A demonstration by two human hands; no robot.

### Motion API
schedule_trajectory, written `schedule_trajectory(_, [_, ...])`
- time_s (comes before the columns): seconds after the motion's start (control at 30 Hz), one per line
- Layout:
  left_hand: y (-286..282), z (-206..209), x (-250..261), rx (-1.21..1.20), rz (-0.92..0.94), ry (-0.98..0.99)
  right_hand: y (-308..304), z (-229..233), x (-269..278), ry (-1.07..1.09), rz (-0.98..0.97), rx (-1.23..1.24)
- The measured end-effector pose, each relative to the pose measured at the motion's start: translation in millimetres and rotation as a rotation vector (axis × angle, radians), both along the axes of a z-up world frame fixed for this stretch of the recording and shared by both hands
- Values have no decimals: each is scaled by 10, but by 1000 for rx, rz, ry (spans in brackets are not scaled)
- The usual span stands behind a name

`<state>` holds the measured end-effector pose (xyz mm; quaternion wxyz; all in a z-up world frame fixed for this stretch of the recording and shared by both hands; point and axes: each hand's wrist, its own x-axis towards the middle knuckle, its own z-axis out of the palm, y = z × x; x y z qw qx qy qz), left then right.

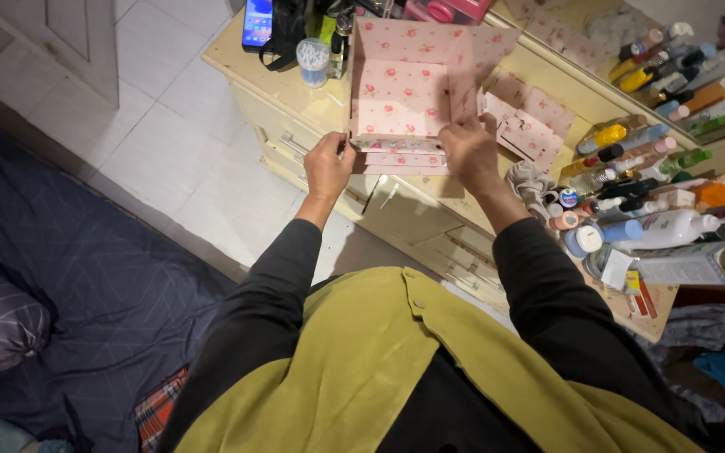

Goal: The person assembles a small pink floral-patterned cardboard box on a vanity table, then empties its contents onto the floor. The person folds the box flaps and places it on the table before moving to the floor to dump out small items.

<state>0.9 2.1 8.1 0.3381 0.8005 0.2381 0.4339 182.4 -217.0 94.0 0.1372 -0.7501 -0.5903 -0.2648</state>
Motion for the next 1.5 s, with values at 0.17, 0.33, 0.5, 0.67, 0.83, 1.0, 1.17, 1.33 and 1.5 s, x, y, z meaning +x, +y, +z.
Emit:
schedule_trajectory(0.17, [-125,-95,-50,54,99,91,-26,6,6,37,32,12])
schedule_trajectory(0.33, [-223,-415,186,-1178,-135,184,-6,6,18,89,28,-23])
schedule_trajectory(0.5, [-245,-802,525,-1494,-377,-447,-30,-4,23,89,29,-38])
schedule_trajectory(0.67, [-342,-926,751,-1681,-479,-460,-7,-38,-20,143,10,-3])
schedule_trajectory(0.83, [-442,-871,889,-1641,-554,-419,0,-45,-19,165,7,4])
schedule_trajectory(1.0, [-425,-1020,878,-1538,-615,-401,-11,-84,41,245,18,22])
schedule_trajectory(1.17, [-490,-1293,959,-1378,-557,-292,34,-45,24,331,-47,11])
schedule_trajectory(1.33, [-680,-1539,1113,-1733,-592,-674,44,68,35,327,-27,5])
schedule_trajectory(1.5, [-865,-1636,1227,-1774,-645,-853,-8,34,118,307,-7,-19])
